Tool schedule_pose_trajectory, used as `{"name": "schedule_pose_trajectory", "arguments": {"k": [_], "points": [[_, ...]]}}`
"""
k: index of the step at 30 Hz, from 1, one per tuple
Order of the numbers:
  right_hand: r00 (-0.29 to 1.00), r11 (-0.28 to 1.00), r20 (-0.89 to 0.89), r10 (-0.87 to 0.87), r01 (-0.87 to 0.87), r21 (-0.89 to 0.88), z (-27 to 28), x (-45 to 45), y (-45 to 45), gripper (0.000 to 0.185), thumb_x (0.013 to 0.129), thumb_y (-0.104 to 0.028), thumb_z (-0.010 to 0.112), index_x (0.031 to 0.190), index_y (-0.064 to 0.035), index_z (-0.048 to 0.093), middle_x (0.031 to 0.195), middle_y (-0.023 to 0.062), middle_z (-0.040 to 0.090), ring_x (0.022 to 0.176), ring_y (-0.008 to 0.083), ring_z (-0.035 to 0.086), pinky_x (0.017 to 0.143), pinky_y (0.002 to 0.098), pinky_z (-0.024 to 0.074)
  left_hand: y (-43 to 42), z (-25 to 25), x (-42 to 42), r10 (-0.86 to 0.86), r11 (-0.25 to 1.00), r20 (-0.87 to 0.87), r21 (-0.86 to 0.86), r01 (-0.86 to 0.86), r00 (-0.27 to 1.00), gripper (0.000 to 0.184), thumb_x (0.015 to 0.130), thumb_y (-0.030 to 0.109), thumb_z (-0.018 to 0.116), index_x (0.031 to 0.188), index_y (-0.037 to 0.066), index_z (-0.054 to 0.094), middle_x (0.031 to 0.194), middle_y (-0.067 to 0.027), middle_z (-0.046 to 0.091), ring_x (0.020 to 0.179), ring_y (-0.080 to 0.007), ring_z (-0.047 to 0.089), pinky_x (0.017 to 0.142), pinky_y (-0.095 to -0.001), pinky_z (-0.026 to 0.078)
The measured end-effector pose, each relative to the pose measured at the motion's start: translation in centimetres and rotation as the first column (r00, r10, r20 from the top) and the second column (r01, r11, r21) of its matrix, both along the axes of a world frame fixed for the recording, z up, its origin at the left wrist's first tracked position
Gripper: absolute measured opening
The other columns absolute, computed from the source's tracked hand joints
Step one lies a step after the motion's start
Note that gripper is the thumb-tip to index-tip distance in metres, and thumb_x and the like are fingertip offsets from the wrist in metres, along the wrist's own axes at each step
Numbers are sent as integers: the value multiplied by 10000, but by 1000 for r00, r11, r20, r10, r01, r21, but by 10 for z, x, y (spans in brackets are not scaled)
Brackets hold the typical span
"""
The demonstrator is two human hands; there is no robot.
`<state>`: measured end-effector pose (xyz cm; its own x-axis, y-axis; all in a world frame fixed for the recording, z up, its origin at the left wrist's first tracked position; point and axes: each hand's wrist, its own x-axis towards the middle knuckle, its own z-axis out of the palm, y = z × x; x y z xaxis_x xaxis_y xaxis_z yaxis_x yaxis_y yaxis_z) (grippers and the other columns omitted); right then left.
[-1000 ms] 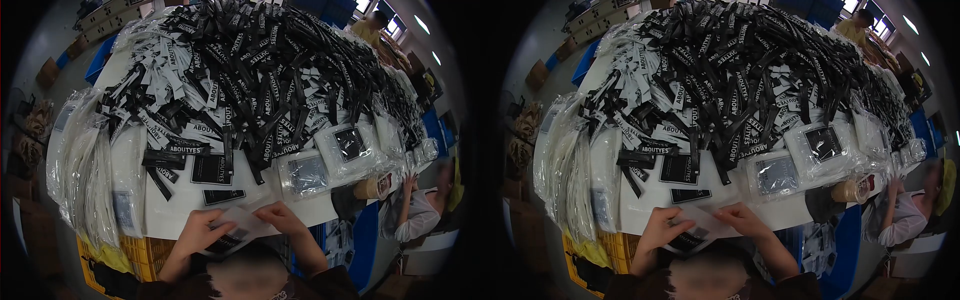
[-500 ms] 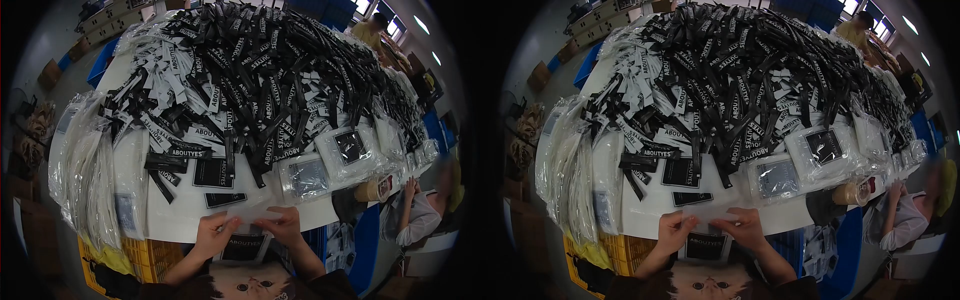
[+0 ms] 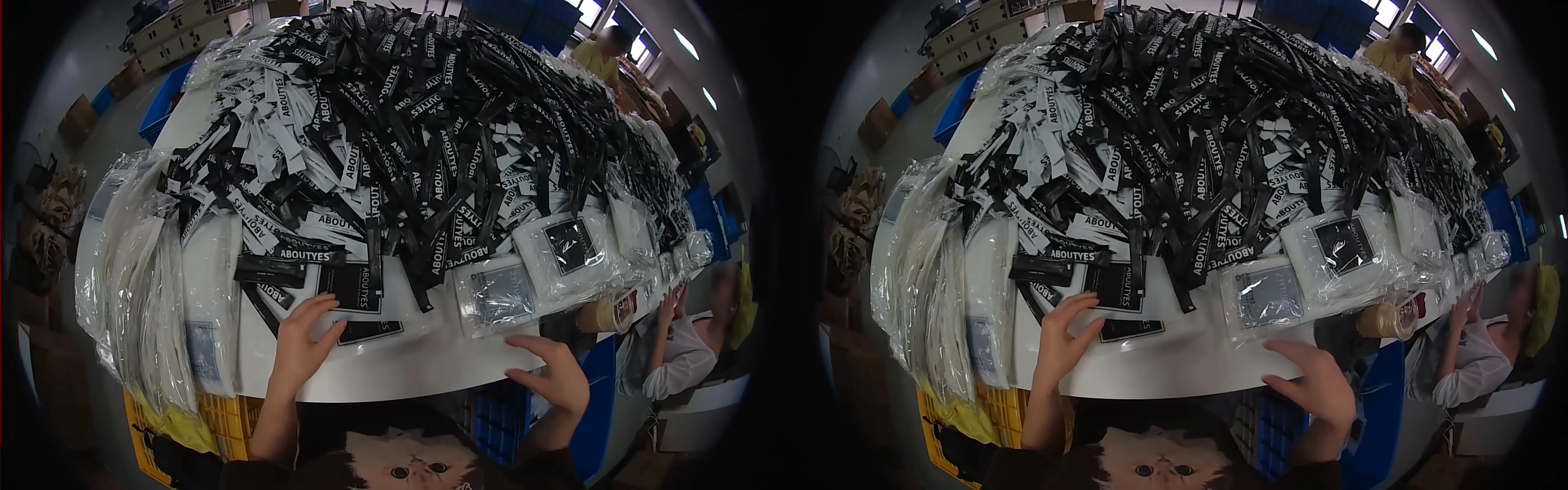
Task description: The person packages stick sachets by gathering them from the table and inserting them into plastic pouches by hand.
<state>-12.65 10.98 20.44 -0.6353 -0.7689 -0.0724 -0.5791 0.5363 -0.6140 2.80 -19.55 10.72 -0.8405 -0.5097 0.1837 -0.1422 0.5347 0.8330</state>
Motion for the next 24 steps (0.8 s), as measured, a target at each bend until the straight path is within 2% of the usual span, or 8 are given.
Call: {"name": "schedule_pose_trajectory", "arguments": {"k": [2, 6, 7, 9, 12, 17, 20, 24], "points": [[961, 980, 273, -51, 101, -172, -32, -8, -50, 319, 727, -59, 707, 1020, 21, 612, 978, 135, 653, 880, 188, 641, 764, 283, 506, -2, -3, -4, 16, 982, -9, -186, -17, 1000, 394, 719, 163, 730, 1050, -8, 600, 1174, -159, 559, 1062, -321, 550, 871, -347, 455], [948, 889, 289, -136, 245, -387, -86, -15, -176, 384, 764, -94, 676, 1101, 32, 542, 899, 141, 653, 761, 211, 651, 712, 291, 512, 9, -7, -6, -138, 945, -22, -301, 125, 990, 501, 698, 222, 755, 1100, -11, 571, 1251, -165, 503, 1163, -330, 480, 953, -404, 402], [949, 889, 289, -127, 238, -391, -98, -20, -199, 384, 764, -94, 676, 1101, 32, 542, 899, 141, 653, 761, 211, 651, 712, 291, 512, 11, -10, -9, -131, 945, -22, -305, 118, 991, 501, 698, 222, 755, 1100, -11, 571, 1251, -165, 503, 1163, -330, 480, 953, -404, 402], [986, 968, -23, -164, 157, -195, -116, -27, -229, 362, 752, -53, 620, 1089, 40, 524, 875, 176, 627, 733, 291, 628, 682, 330, 495, 12, -24, -15, -96, 904, 21, -418, 96, 995, 528, 693, 253, 758, 1103, -18, 566, 1248, -169, 507, 1172, -321, 475, 969, -417, 384], [980, 930, -99, -173, 129, -345, -107, -25, -237, 332, 737, -15, 558, 1061, 45, 522, 871, 201, 603, 768, 346, 597, 685, 372, 469, 11, -39, -14, -46, 921, -33, -389, 30, 998, 429, 727, 239, 727, 1040, -23, 598, 1155, -157, 576, 1133, -301, 512, 963, -402, 380], [969, 922, -210, 130, -196, -333, -117, -38, -262, 406, 706, -84, 677, 1069, 41, 546, 933, 216, 611, 859, 364, 598, 757, 397, 472, 11, -52, -15, -31, 911, -93, -412, -10, 995, 287, 763, 178, 690, 960, -21, 625, 1049, -133, 627, 1055, -286, 561, 916, -384, 405], [982, 970, -103, 161, -176, -166, -113, -41, -272, 383, 675, -129, 721, 1001, 1, 569, 902, 182, 626, 842, 358, 607, 737, 418, 490, 12, -54, -13, -46, 854, -93, -520, -9, 995, 253, 718, 157, 703, 885, -14, 620, 1025, -130, 632, 1037, -270, 569, 894, -385, 411], [986, 963, -135, 99, -129, -235, -86, -41, -251, 419, 662, -245, 745, 952, 29, 617, 818, 193, 637, 773, 352, 614, 701, 386, 485, 21, -37, -10, 22, 882, -88, -466, -61, 996, 281, 629, 128, 707, 841, 6, 569, 982, -130, 614, 974, -276, 567, 832, -387, 413]]}}
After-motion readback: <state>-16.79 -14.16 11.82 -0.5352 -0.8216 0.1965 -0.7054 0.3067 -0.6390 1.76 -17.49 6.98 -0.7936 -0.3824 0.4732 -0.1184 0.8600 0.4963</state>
